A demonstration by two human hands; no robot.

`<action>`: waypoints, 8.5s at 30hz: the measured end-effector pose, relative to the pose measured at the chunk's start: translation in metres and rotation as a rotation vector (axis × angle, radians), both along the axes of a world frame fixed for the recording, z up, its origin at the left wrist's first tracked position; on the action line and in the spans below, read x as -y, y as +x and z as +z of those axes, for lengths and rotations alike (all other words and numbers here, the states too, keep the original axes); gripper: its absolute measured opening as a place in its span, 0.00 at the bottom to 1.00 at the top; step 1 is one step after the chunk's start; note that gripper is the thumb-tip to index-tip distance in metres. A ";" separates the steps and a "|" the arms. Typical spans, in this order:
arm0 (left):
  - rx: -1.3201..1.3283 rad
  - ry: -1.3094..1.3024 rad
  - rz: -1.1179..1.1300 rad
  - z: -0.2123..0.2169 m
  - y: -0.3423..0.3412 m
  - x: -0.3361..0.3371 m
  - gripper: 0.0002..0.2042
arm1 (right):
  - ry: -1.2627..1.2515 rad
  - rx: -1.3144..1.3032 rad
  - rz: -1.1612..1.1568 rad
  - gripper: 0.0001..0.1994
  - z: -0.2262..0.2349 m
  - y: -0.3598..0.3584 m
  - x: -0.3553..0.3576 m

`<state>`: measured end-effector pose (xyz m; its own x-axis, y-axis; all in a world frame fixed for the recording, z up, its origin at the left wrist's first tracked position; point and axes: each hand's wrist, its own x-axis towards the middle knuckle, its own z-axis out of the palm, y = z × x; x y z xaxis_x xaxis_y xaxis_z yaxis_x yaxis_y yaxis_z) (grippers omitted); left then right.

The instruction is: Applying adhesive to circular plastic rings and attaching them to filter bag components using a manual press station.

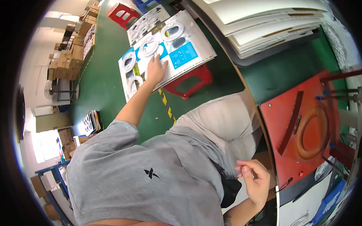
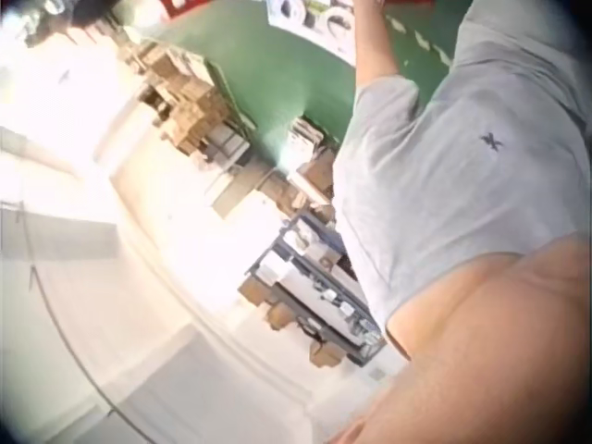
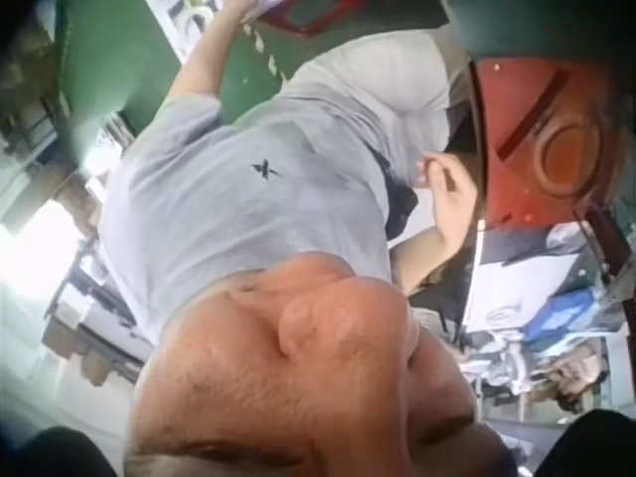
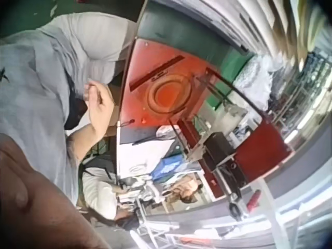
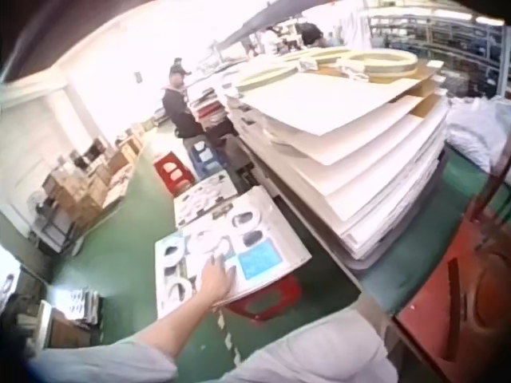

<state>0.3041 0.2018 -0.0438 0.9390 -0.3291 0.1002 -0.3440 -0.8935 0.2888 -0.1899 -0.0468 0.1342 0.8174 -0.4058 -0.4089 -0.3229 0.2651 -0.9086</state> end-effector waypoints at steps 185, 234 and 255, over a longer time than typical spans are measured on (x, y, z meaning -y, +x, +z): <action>-0.193 -0.849 -1.945 0.270 -0.225 0.264 0.13 | -1.450 -0.547 -0.058 0.16 0.197 -0.058 0.012; -0.993 -0.932 -0.966 0.219 -0.281 0.285 0.08 | -1.491 -0.059 -0.482 0.17 0.068 0.042 0.054; -0.460 -0.973 -1.366 0.189 -0.242 0.293 0.05 | -1.594 -0.152 -0.280 0.16 0.123 0.013 0.091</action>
